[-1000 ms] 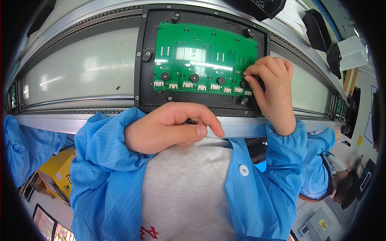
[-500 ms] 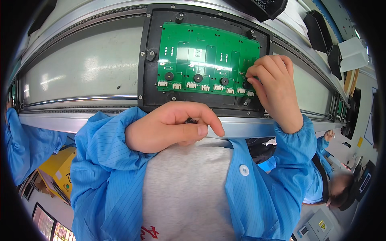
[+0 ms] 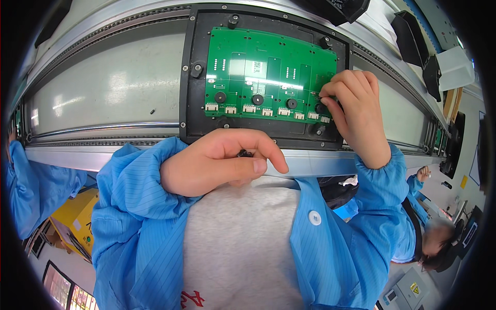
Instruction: The person takes electronic components from containers by hand, inserts them into circuit boards positioned on a conveyor rail, and slides the circuit boards along the assembly line.
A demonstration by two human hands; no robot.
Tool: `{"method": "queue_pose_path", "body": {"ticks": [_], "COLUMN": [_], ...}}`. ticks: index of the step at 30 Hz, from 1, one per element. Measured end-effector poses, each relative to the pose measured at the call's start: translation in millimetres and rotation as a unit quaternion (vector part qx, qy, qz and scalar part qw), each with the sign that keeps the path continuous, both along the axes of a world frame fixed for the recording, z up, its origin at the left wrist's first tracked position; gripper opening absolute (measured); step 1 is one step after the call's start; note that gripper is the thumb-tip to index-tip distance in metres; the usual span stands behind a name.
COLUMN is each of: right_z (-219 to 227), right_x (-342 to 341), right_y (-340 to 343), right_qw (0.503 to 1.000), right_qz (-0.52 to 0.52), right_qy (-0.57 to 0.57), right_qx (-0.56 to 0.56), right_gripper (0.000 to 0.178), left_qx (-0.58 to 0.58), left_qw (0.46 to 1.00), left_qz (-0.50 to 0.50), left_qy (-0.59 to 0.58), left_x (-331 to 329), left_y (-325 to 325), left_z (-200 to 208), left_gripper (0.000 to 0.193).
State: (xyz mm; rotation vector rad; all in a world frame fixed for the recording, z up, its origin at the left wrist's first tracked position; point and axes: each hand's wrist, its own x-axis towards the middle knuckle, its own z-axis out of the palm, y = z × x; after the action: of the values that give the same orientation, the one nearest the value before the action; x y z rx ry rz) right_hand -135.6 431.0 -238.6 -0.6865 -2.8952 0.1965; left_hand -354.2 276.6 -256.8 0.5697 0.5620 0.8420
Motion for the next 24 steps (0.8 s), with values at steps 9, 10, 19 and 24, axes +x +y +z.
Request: {"method": "queue_pose_path", "body": {"ticks": [9,10,19,24], "right_z": [12,12,8,5], "right_x": [-9,-10,-12,-9], "right_y": [-9,-10,-10,-13], "right_qw": [0.996,0.995,0.984,0.982], "right_qz": [-0.029,-0.023,0.001,-0.03], "right_qy": [-0.059,-0.067,-0.1,-0.121], "right_qx": [0.058,0.074,0.15,0.143], "right_gripper": [0.013,0.012,0.011,0.015], "left_qx": [0.011,0.009,-0.008,-0.004], "left_qw": [1.0,1.0,1.0,1.0], "left_qz": [0.009,0.011,0.012,0.021], "left_qy": [0.008,0.005,-0.001,-0.003], "left_x": [-1,-1,-3,-3], "left_y": [0,0,0,-1], "left_z": [-1,-1,0,-1], "left_gripper": [0.023,0.023,0.023,0.023]}}
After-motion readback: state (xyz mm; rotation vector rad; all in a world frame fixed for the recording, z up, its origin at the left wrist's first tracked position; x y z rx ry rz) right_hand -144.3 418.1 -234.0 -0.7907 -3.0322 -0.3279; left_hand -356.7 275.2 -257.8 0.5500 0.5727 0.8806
